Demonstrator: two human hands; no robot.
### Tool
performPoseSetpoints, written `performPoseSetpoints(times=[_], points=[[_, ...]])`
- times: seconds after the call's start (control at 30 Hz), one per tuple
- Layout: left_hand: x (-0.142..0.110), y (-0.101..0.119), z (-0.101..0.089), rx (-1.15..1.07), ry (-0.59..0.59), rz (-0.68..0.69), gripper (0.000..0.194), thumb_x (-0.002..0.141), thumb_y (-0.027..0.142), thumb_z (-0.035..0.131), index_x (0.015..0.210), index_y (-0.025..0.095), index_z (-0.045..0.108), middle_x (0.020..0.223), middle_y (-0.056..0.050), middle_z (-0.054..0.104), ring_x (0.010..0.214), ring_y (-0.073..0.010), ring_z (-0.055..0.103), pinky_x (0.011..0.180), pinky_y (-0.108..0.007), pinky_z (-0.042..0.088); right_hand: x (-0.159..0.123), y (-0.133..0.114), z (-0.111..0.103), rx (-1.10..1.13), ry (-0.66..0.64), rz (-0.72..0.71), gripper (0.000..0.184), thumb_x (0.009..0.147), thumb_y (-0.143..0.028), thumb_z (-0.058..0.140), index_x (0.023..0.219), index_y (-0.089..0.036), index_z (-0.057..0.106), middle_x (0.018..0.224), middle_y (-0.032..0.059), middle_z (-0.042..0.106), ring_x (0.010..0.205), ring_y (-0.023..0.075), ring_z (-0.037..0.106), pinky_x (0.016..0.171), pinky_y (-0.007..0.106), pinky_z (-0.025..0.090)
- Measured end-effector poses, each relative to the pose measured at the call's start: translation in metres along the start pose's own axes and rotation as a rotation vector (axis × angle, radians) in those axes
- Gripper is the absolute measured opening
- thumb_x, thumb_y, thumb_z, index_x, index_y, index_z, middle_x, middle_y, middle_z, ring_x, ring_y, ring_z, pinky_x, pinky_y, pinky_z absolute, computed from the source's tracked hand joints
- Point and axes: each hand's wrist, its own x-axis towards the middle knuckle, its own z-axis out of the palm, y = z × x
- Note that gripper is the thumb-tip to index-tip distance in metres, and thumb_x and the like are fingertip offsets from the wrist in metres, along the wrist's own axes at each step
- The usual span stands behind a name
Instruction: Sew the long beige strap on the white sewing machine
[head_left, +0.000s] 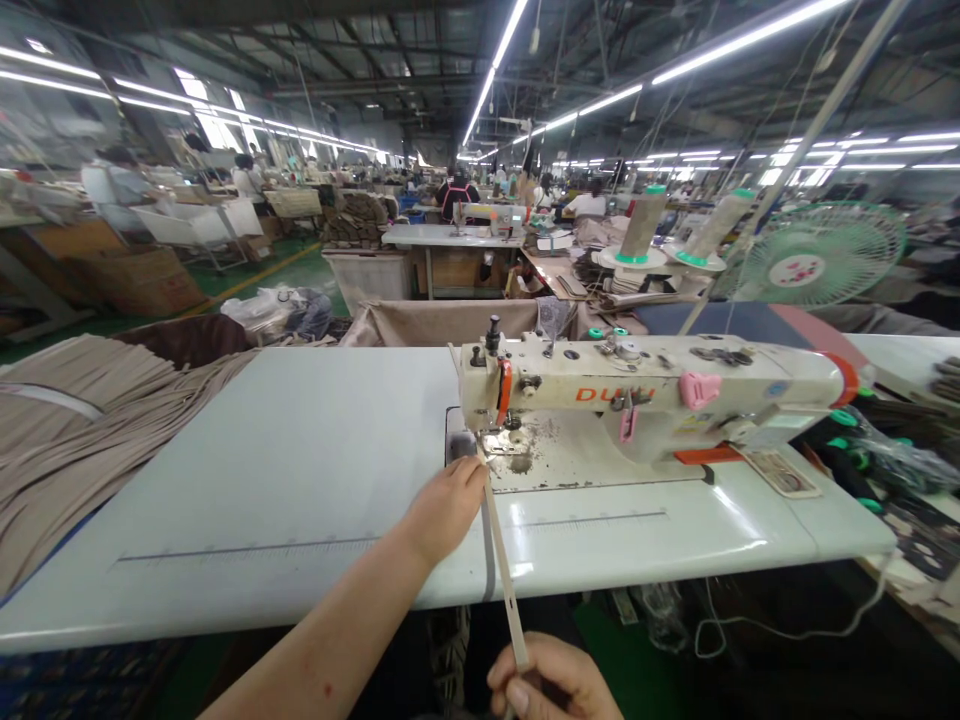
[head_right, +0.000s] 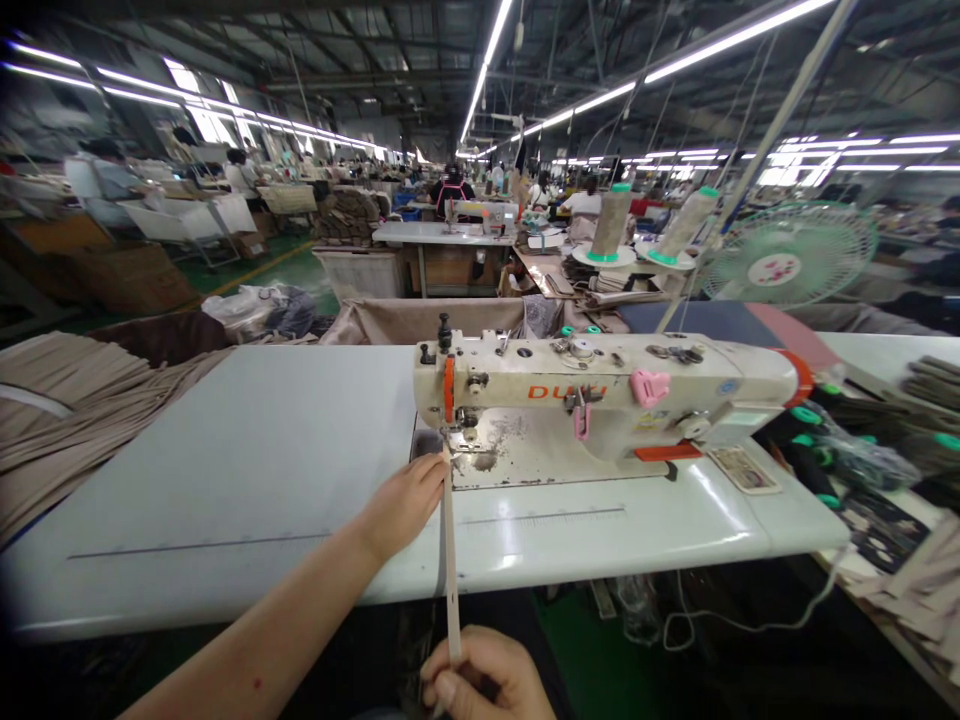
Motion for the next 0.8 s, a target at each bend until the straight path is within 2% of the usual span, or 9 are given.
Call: performPoseSetpoints(times=[0.13,0.2,0.3,0.43,0.5,0.57,0.63,0.73,0.8], points=[[0.000,0.000,-0.003,-0.025,0.047,0.000,0.016,0.102,0.015,0.047,0.110,0.018,0.060,0.121,-0.010,0.064,0.122,-0.0250,0.062,0.110,-0.041,0.055,0.002,0.005,0.006,0.266,0.096,0.119,0.039,0.088,-0.054,0.078,0.097,-0.018,0.071,0.067,0.0023,0.071,0.058,0.0143,0.060,0.060,0.026,0.046],[0.000,0.001,-0.004,-0.052,0.057,-0.028,0.015,0.101,0.015,0.048,0.110,0.017,0.060,0.123,-0.011,0.063,0.120,-0.0249,0.063,0.109,-0.041,0.056,0.004,0.005,0.008,0.291,0.097,0.144,0.045,0.086,-0.059,0.077,0.101,-0.017,0.068,0.065,0.0009,0.068,0.057,0.0143,0.058,0.059,0.026,0.046],[0.000,0.001,-0.006,-0.083,0.038,-0.056,0.014,0.101,0.015,0.050,0.110,0.017,0.060,0.123,-0.011,0.063,0.119,-0.0251,0.063,0.108,-0.041,0.056,0.008,0.010,0.007,0.074,0.067,0.188,0.045,0.083,-0.061,0.073,0.090,-0.017,0.066,0.065,-0.0006,0.063,0.059,0.0153,0.057,0.060,0.028,0.046],[0.001,0.001,-0.007,-0.071,0.037,-0.043,0.015,0.100,0.015,0.051,0.112,0.016,0.061,0.124,-0.012,0.062,0.118,-0.0255,0.063,0.107,-0.041,0.056,0.009,0.030,0.008,-0.169,0.069,0.256,0.011,0.078,-0.026,0.071,0.082,-0.016,0.070,0.072,0.0000,0.064,0.070,0.0181,0.059,0.068,0.029,0.044],[0.001,0.001,-0.007,-0.050,0.043,-0.030,0.015,0.100,0.015,0.051,0.112,0.016,0.061,0.122,-0.012,0.063,0.118,-0.0257,0.063,0.108,-0.042,0.056,0.008,0.040,0.010,-0.245,0.048,0.285,0.009,0.074,-0.016,0.066,0.082,-0.016,0.071,0.072,0.0008,0.066,0.072,0.0198,0.061,0.069,0.030,0.045],[0.001,0.000,-0.007,-0.033,0.038,-0.008,0.015,0.100,0.015,0.051,0.111,0.016,0.062,0.121,-0.011,0.064,0.118,-0.0259,0.063,0.108,-0.042,0.056,0.007,0.043,0.012,-0.310,0.024,0.288,0.012,0.076,-0.013,0.060,0.083,-0.017,0.070,0.074,0.0021,0.067,0.074,0.0210,0.063,0.070,0.030,0.046],[0.001,-0.001,-0.005,-0.022,0.030,0.006,0.015,0.100,0.015,0.051,0.110,0.015,0.062,0.120,-0.012,0.064,0.119,-0.0260,0.063,0.108,-0.041,0.055,0.005,0.037,0.014,-0.372,0.020,0.264,0.017,0.082,-0.013,0.056,0.090,-0.018,0.070,0.081,0.0045,0.069,0.078,0.0223,0.064,0.074,0.031,0.046],[0.000,-0.002,-0.004,-0.022,0.026,0.002,0.015,0.099,0.014,0.052,0.111,0.015,0.062,0.121,-0.013,0.064,0.120,-0.0258,0.062,0.109,-0.039,0.055,0.003,0.015,0.016,-0.451,0.026,0.216,0.022,0.091,-0.015,0.051,0.102,-0.018,0.070,0.089,0.0072,0.069,0.084,0.0238,0.064,0.080,0.033,0.045],[0.000,-0.002,-0.003,-0.025,0.024,0.002,0.015,0.100,0.014,0.052,0.111,0.015,0.061,0.122,-0.013,0.064,0.120,-0.0258,0.062,0.109,-0.040,0.055,0.003,-0.004,0.015,-0.416,-0.051,0.179,0.022,0.095,-0.019,0.050,0.099,-0.019,0.072,0.086,0.0046,0.067,0.082,0.0221,0.063,0.078,0.032,0.044]])
